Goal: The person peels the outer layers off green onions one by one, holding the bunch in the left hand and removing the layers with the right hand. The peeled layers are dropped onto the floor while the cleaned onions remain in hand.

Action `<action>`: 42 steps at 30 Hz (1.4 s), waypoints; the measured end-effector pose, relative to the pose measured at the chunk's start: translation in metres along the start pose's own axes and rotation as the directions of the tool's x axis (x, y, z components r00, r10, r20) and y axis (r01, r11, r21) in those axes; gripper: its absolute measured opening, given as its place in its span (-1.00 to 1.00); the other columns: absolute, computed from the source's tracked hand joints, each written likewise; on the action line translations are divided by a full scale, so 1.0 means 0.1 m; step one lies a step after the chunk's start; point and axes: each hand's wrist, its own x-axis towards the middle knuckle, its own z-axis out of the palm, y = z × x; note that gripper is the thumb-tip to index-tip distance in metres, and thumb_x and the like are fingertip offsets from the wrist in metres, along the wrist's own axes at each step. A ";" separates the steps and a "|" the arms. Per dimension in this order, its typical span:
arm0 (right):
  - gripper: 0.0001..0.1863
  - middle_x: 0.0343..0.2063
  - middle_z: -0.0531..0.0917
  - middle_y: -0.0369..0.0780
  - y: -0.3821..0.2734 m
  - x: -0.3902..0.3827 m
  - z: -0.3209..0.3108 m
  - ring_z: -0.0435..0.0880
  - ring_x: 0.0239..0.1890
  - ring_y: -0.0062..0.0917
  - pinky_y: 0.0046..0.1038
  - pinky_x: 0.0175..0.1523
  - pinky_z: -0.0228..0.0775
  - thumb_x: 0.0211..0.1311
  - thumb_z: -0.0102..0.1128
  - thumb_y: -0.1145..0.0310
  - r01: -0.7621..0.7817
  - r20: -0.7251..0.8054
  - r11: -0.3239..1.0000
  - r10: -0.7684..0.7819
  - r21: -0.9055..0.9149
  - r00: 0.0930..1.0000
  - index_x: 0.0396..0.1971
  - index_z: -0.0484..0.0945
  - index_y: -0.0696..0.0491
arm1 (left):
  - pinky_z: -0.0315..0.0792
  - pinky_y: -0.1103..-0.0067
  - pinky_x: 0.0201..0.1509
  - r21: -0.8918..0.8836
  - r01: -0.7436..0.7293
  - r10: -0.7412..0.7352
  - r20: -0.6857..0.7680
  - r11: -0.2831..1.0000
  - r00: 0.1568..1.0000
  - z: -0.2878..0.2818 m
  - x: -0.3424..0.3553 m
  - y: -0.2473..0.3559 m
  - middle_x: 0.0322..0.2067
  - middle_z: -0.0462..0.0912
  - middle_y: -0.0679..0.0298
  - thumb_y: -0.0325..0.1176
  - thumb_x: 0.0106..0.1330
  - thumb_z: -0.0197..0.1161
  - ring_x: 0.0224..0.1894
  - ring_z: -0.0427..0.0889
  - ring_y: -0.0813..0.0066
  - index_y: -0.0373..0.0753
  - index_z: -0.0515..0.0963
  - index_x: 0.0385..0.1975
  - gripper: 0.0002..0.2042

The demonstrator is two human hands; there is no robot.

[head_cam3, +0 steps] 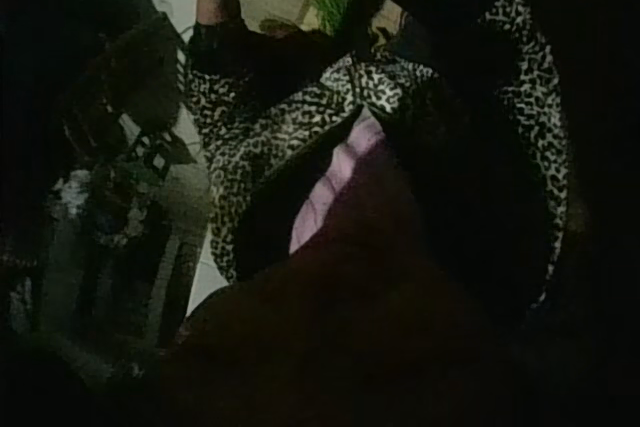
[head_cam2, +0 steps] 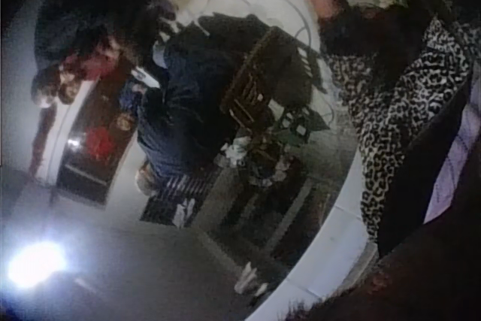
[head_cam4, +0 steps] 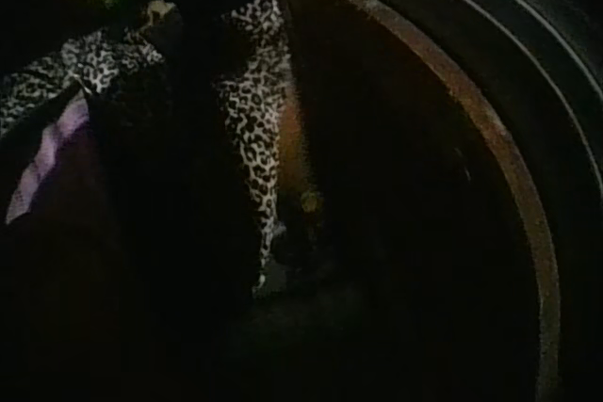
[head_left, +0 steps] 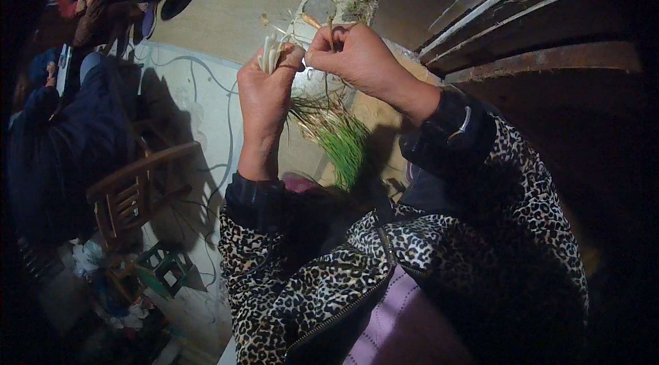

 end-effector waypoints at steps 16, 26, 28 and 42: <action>-0.89 -0.64 0.50 -0.38 -0.02 0.00 -0.05 0.38 -0.52 -0.75 -0.62 -0.34 0.26 0.00 0.20 0.42 -0.021 0.137 1.000 0.021 -0.003 0.990 -0.56 0.53 0.15 | 0.29 0.69 -0.45 0.215 -0.338 0.330 0.076 0.916 0.941 -0.06 0.03 -0.09 -0.61 0.45 0.41 -0.53 0.12 0.16 -0.51 0.36 0.73 -0.30 0.50 -0.50 -0.99; -0.86 -0.62 0.52 -0.37 -0.01 0.01 -0.07 0.41 -0.50 -0.72 -0.61 -0.31 0.29 0.02 0.24 0.38 -0.028 0.153 0.999 0.024 0.025 0.988 -0.55 0.54 0.15 | 0.31 0.71 -0.42 0.235 -0.323 0.332 0.004 0.917 0.943 -0.03 0.00 -0.03 -0.61 0.47 0.44 -0.54 0.12 0.19 -0.51 0.37 0.75 -0.28 0.51 -0.51 -0.98; -0.86 -0.61 0.52 -0.38 -0.02 -0.01 -0.07 0.41 -0.50 -0.73 -0.62 -0.31 0.29 0.03 0.23 0.38 -0.023 0.162 1.000 0.019 0.021 0.987 -0.55 0.55 0.14 | 0.32 0.71 -0.41 0.241 -0.338 0.353 -0.019 0.910 0.936 -0.06 0.01 -0.03 -0.60 0.49 0.43 -0.53 0.13 0.19 -0.51 0.39 0.73 -0.29 0.51 -0.49 -0.99; -0.88 -0.59 0.49 -0.43 -0.20 -0.09 -0.08 0.40 -0.47 -0.76 -0.65 -0.28 0.26 0.07 0.23 0.38 -0.083 0.220 0.996 0.073 0.034 0.973 -0.52 0.54 0.12 | 0.29 0.68 -0.47 0.260 -0.250 0.316 -0.255 0.933 0.914 -0.45 0.26 -0.14 -0.63 0.46 0.43 -0.38 0.23 0.18 -0.54 0.37 0.72 -0.34 0.53 -0.44 -0.86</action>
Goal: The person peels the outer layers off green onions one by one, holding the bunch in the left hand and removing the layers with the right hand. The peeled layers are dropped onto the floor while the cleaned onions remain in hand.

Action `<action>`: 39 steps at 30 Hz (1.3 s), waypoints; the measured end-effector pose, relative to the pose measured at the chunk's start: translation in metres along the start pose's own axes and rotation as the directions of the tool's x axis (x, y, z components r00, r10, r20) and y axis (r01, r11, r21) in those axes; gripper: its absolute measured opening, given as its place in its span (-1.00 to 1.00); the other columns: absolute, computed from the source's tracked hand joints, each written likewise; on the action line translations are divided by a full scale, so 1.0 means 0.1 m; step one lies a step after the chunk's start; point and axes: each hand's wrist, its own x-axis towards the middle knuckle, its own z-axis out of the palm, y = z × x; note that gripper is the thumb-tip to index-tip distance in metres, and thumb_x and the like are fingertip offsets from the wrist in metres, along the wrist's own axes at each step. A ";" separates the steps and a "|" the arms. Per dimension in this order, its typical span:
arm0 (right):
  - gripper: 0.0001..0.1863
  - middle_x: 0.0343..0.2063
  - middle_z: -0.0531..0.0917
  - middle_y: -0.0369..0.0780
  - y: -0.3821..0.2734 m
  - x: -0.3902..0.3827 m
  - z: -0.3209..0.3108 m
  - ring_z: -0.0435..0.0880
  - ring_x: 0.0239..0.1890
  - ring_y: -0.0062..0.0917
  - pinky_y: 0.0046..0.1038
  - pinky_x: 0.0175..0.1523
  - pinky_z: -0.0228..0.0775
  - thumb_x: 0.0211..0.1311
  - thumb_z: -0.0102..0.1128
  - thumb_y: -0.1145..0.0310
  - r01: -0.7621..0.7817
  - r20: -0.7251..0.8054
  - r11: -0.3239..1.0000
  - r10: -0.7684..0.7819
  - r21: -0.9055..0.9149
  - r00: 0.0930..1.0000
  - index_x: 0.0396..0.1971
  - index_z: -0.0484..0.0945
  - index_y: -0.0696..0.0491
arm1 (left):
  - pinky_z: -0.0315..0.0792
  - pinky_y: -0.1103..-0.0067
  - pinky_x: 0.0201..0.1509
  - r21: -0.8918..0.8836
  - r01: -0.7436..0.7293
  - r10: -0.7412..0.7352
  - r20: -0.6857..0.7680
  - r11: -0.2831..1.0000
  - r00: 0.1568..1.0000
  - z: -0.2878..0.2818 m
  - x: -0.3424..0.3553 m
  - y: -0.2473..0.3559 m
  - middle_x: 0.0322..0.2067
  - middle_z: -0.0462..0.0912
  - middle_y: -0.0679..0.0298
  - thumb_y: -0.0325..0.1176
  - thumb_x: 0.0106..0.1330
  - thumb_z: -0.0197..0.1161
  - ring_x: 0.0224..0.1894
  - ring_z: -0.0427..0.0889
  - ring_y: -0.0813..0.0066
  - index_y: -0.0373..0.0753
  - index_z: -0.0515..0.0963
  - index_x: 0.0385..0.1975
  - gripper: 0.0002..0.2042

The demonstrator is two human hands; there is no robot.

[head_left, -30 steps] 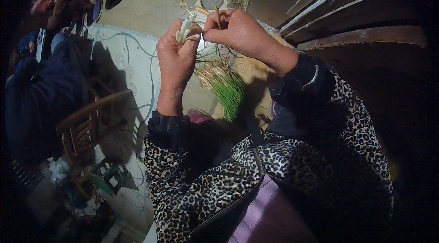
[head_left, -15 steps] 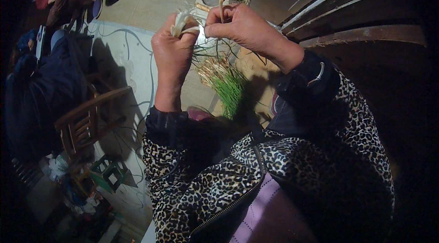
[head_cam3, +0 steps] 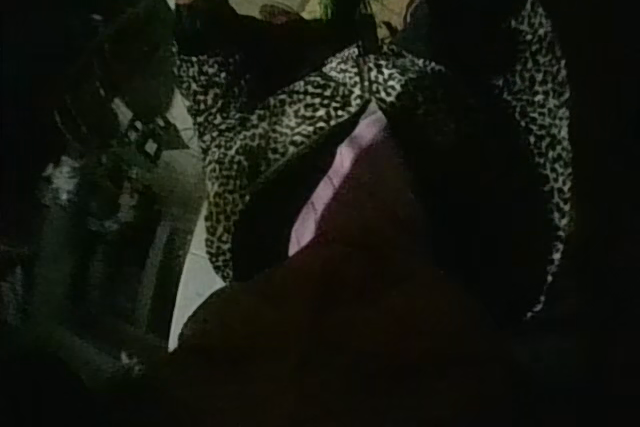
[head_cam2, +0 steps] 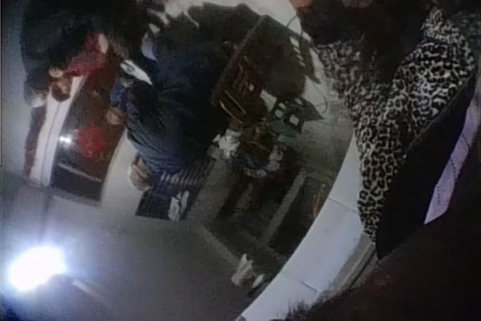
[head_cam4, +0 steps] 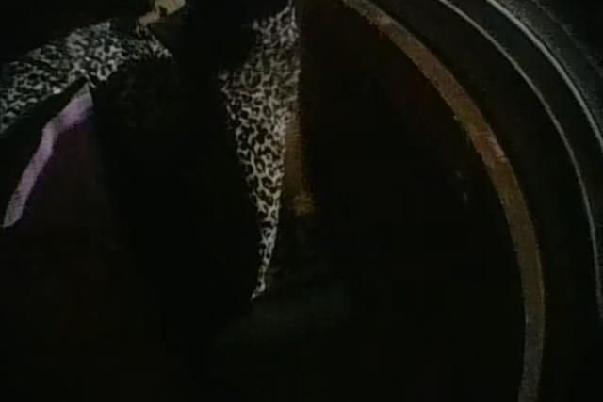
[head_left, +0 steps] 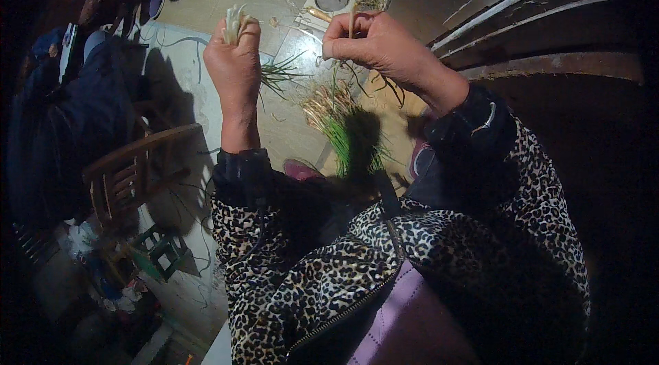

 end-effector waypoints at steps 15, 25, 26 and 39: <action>-0.88 -0.56 0.49 -0.44 0.12 0.00 0.09 0.37 -0.47 -0.81 -0.67 -0.32 0.24 0.12 0.23 0.41 0.034 -0.120 0.969 -0.065 -0.245 0.991 -0.49 0.54 0.14 | 0.01 0.75 -0.67 -0.353 0.536 -0.389 0.408 0.767 0.826 0.16 -0.20 0.25 -0.62 0.42 0.47 -0.26 0.25 0.25 -0.70 0.19 0.81 -0.32 0.58 -0.34 -0.78; -0.83 -0.65 0.53 -0.38 0.23 0.09 0.07 0.41 -0.53 -0.73 -0.60 -0.35 0.27 0.05 0.23 0.35 0.023 -0.124 0.998 -0.015 0.062 0.992 -0.61 0.55 0.13 | 0.14 0.71 -0.60 -0.169 0.413 -0.334 0.361 0.895 0.871 0.29 -0.27 0.26 -0.63 0.46 0.44 -0.38 0.22 0.23 -0.65 0.27 0.77 -0.29 0.55 -0.45 -0.88; -0.83 -0.65 0.52 -0.38 0.24 0.10 0.07 0.41 -0.54 -0.74 -0.61 -0.35 0.27 0.04 0.23 0.35 0.026 -0.128 0.999 -0.020 0.043 0.992 -0.61 0.55 0.13 | 0.18 0.69 -0.56 -0.171 0.279 -0.212 0.330 0.945 0.920 0.31 -0.28 0.24 -0.62 0.47 0.43 -0.39 0.22 0.22 -0.62 0.29 0.74 -0.29 0.54 -0.45 -0.89; -0.87 -0.65 0.49 -0.41 0.06 0.02 0.04 0.39 -0.54 -0.74 -0.63 -0.38 0.21 0.03 0.21 0.38 -0.092 0.010 0.995 0.092 0.050 0.996 -0.58 0.57 0.12 | 0.38 0.48 -0.43 0.198 -0.212 0.194 0.109 0.957 0.975 0.31 -0.22 0.13 -0.61 0.49 0.06 -0.52 0.09 0.15 -0.56 0.50 0.27 -0.29 0.42 -0.51 -0.95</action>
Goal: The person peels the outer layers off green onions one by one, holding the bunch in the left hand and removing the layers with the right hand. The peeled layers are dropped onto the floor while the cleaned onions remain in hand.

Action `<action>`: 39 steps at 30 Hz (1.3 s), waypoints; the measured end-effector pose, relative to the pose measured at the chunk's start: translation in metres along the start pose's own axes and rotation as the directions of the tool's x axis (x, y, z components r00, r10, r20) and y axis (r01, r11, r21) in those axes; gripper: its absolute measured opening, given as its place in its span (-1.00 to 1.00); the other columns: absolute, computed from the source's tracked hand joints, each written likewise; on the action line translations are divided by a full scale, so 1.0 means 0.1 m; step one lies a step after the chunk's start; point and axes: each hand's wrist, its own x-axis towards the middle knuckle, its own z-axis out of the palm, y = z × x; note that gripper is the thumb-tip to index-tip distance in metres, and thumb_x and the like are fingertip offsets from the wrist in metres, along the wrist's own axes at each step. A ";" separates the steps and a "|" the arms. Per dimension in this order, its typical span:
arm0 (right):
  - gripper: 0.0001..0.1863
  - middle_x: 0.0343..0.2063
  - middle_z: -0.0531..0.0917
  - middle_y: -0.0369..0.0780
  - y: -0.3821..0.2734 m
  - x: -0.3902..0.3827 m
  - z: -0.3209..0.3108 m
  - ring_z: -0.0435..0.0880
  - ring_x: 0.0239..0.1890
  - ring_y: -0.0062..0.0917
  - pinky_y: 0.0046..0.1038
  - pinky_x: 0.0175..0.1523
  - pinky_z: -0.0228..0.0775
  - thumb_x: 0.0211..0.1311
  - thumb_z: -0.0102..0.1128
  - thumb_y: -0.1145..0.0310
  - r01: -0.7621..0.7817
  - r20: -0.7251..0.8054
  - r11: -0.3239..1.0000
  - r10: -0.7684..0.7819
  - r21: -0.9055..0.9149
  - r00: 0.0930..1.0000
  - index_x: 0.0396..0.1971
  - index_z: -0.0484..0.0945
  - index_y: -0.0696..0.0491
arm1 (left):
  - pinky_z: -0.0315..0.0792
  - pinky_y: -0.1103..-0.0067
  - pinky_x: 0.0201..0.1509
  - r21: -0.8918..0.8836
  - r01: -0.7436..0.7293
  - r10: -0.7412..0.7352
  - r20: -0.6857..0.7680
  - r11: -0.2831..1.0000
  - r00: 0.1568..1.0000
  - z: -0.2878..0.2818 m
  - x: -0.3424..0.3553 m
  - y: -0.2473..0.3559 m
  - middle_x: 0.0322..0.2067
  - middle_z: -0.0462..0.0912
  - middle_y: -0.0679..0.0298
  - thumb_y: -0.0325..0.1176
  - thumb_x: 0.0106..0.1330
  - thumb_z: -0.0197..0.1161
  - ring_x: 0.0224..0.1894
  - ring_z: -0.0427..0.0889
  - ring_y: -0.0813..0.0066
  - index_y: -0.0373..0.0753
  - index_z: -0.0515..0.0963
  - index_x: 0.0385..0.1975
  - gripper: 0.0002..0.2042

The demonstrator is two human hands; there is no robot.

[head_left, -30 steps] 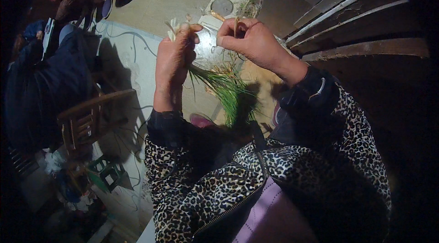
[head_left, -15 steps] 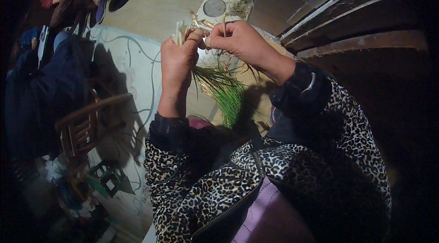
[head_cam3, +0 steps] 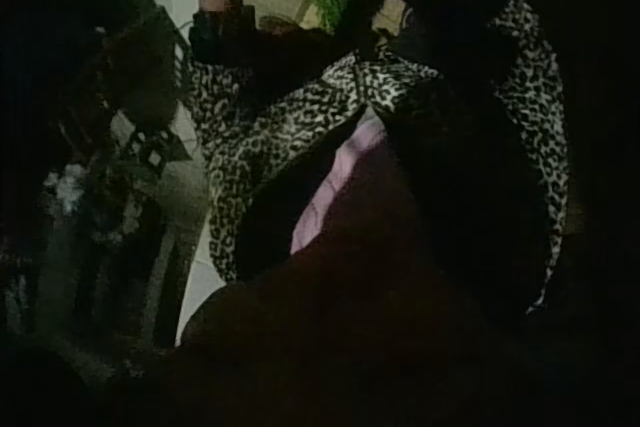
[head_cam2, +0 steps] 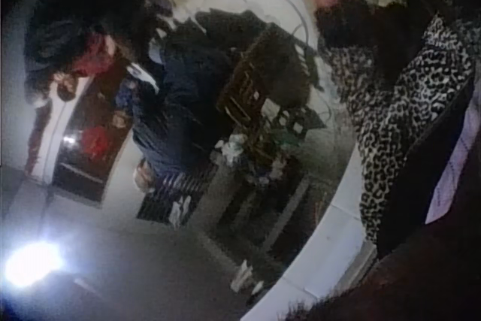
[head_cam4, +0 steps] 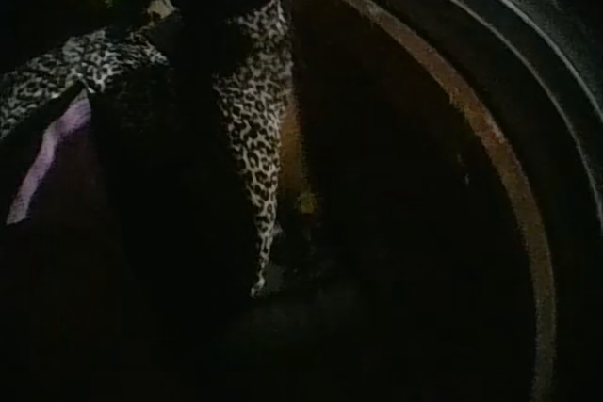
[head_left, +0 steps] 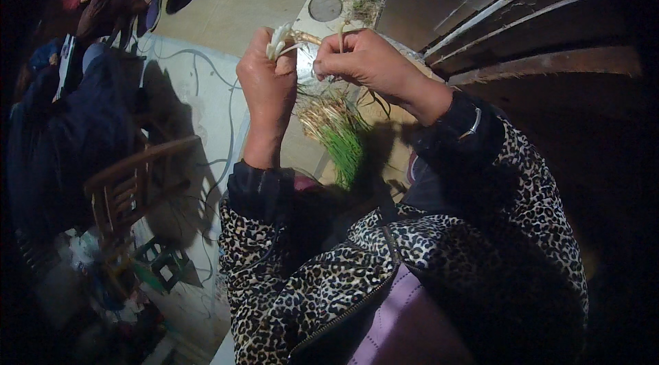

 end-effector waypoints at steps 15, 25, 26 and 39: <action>-0.82 -0.59 0.53 -0.43 -0.06 -0.04 -0.03 0.37 -0.51 -0.80 -0.68 -0.36 0.20 0.13 0.18 0.32 0.069 -0.024 0.998 -0.069 -0.007 0.997 -0.52 0.60 0.13 | 0.06 0.72 -0.61 -0.423 0.605 -0.451 0.413 0.675 0.791 -0.22 0.09 -0.10 -0.69 0.32 0.51 -0.32 0.23 0.19 -0.66 0.22 0.76 -0.31 0.54 -0.39 -0.84; -0.79 -0.63 0.50 -0.41 0.05 0.03 -0.02 0.36 -0.56 -0.78 -0.66 -0.41 0.20 0.17 0.16 0.30 0.077 -0.014 0.996 -0.078 -0.045 0.997 -0.52 0.62 0.13 | 0.10 0.76 -0.55 -0.406 0.580 -0.378 0.476 0.707 0.794 -0.14 0.00 0.17 -0.60 0.43 0.52 -0.27 0.21 0.31 -0.60 0.27 0.81 -0.25 0.57 -0.33 -0.81; -0.79 -0.64 0.49 -0.42 0.04 0.02 -0.04 0.35 -0.57 -0.79 -0.67 -0.44 0.17 0.18 0.15 0.30 0.050 0.011 0.998 -0.049 -0.032 0.999 -0.51 0.62 0.12 | 0.11 0.76 -0.55 -0.405 0.560 -0.361 0.469 0.723 0.806 -0.15 0.00 0.16 -0.59 0.45 0.51 -0.27 0.22 0.30 -0.59 0.28 0.80 -0.25 0.57 -0.34 -0.82; -0.79 -0.70 0.27 -0.51 0.01 -0.01 -0.09 0.12 -0.69 -0.85 -0.71 -0.59 -0.11 0.27 0.08 0.25 -0.136 0.193 0.969 0.096 0.205 0.976 -0.44 0.55 0.06 | -0.02 0.72 -0.64 -0.579 0.574 -0.346 0.463 0.579 0.816 -0.17 0.00 0.07 -0.70 0.26 0.53 -0.25 0.36 0.07 -0.70 0.14 0.77 -0.19 0.40 -0.54 -0.76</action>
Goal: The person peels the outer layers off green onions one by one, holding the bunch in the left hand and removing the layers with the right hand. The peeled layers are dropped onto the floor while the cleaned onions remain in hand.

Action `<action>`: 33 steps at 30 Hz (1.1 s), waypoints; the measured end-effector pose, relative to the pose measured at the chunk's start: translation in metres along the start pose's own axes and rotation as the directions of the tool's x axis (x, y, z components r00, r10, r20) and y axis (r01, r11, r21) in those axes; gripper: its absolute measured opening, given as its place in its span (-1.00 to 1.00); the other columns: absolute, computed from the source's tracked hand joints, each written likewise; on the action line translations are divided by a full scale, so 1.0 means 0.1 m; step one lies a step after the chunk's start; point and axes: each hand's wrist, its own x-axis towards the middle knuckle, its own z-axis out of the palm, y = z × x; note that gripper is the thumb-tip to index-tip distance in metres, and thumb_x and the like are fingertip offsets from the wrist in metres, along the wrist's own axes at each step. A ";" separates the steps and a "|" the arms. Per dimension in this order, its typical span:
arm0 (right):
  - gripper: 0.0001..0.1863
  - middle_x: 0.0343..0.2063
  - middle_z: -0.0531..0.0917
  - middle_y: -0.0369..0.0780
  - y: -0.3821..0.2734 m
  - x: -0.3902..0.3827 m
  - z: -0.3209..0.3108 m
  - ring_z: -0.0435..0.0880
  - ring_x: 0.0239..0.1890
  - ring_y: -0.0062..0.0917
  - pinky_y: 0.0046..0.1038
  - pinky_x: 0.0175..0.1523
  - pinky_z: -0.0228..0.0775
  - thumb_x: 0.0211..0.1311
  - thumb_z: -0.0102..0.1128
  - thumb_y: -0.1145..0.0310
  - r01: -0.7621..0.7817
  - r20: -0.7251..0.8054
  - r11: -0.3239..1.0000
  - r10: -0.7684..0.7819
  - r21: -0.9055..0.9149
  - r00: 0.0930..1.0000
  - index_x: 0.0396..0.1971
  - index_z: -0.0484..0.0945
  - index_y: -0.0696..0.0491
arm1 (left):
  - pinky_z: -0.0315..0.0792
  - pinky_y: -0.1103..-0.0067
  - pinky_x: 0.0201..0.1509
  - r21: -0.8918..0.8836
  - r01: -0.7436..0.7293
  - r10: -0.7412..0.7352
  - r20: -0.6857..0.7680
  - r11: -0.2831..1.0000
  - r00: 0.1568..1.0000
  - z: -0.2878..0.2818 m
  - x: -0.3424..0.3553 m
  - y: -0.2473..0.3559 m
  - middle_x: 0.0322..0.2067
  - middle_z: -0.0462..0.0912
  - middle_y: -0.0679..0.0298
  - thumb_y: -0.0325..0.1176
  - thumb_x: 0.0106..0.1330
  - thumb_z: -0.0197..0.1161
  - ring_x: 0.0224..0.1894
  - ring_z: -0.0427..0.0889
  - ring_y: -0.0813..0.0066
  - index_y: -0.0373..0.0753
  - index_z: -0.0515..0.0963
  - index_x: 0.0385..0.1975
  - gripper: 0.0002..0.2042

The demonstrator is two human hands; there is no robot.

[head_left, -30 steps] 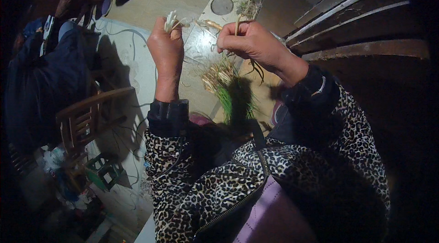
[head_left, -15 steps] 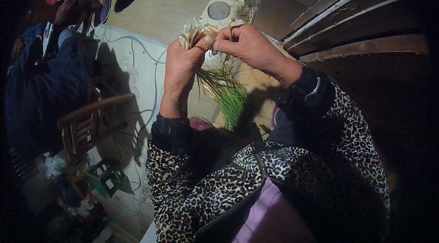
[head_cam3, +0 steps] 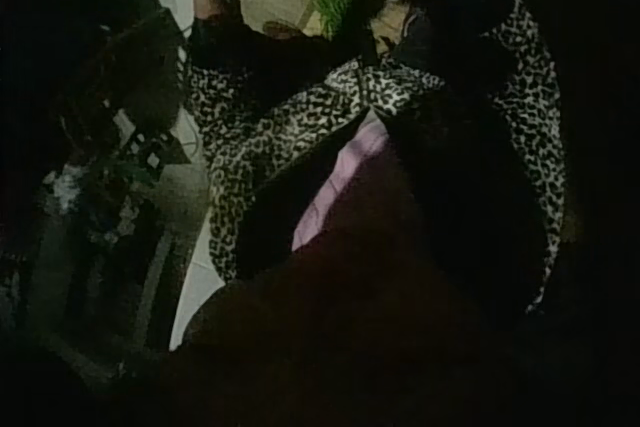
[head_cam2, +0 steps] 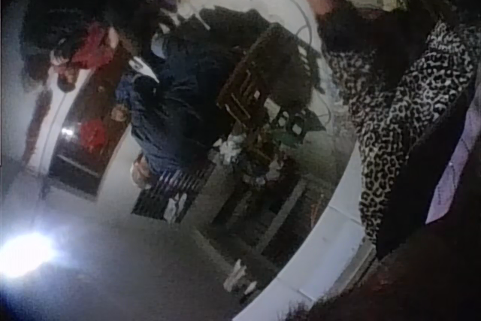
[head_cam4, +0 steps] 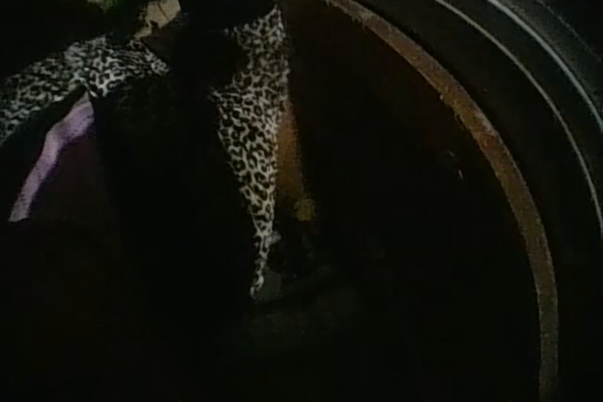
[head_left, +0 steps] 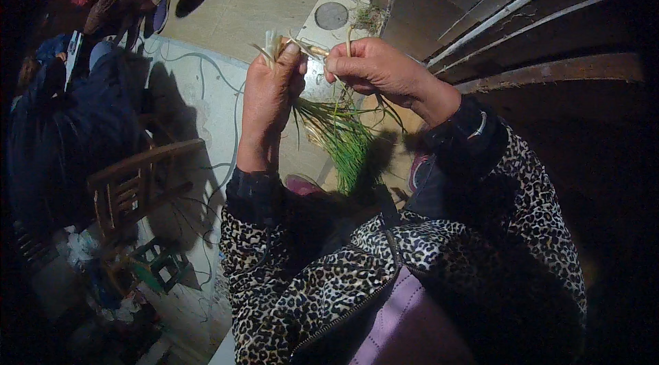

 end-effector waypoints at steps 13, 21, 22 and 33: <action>-0.83 -0.57 0.49 -0.44 -0.03 -0.01 0.04 0.35 -0.48 -0.77 -0.69 -0.32 0.16 0.16 0.14 0.32 0.026 -0.024 0.977 -0.032 -0.213 0.999 -0.51 0.55 0.09 | 0.07 0.73 -0.59 -0.314 -0.008 -0.048 -0.169 0.950 0.984 -0.25 0.14 -0.05 -0.60 0.32 0.44 -0.27 0.36 0.09 -0.65 0.18 0.73 -0.19 0.35 -0.47 -0.80; -0.84 -0.63 0.44 -0.47 -0.08 -0.02 -0.04 0.25 -0.59 -0.81 -0.69 -0.48 0.04 0.15 0.15 0.33 -0.009 -0.060 0.985 -0.002 -0.174 0.998 -0.54 0.54 0.09 | 0.14 0.71 -0.59 0.069 0.002 0.014 -0.221 0.998 0.975 -0.39 0.17 -0.04 -0.61 0.39 0.44 -0.32 0.30 0.15 -0.61 0.27 0.75 -0.27 0.45 -0.46 -0.83; -0.84 -0.63 0.43 -0.47 -0.08 -0.01 -0.06 0.25 -0.60 -0.82 -0.69 -0.49 0.03 0.15 0.16 0.33 0.010 -0.052 0.985 -0.019 -0.175 0.998 -0.54 0.54 0.09 | 0.16 0.71 -0.57 0.173 -0.043 0.085 -0.243 0.984 0.966 -0.39 0.17 -0.02 -0.59 0.42 0.44 -0.32 0.29 0.17 -0.59 0.30 0.76 -0.28 0.50 -0.41 -0.85; -0.84 -0.60 0.42 -0.46 -0.13 -0.08 -0.15 0.24 -0.61 -0.87 -0.76 -0.51 0.00 0.19 0.08 0.35 0.005 0.026 1.000 -0.005 -0.027 1.000 -0.55 0.47 0.05 | 0.43 0.67 -0.23 0.414 -0.293 0.212 0.231 0.862 0.950 -0.25 0.12 -0.04 -0.41 0.62 0.29 -0.58 0.06 0.33 -0.34 0.57 0.60 -0.36 0.63 -0.33 -0.84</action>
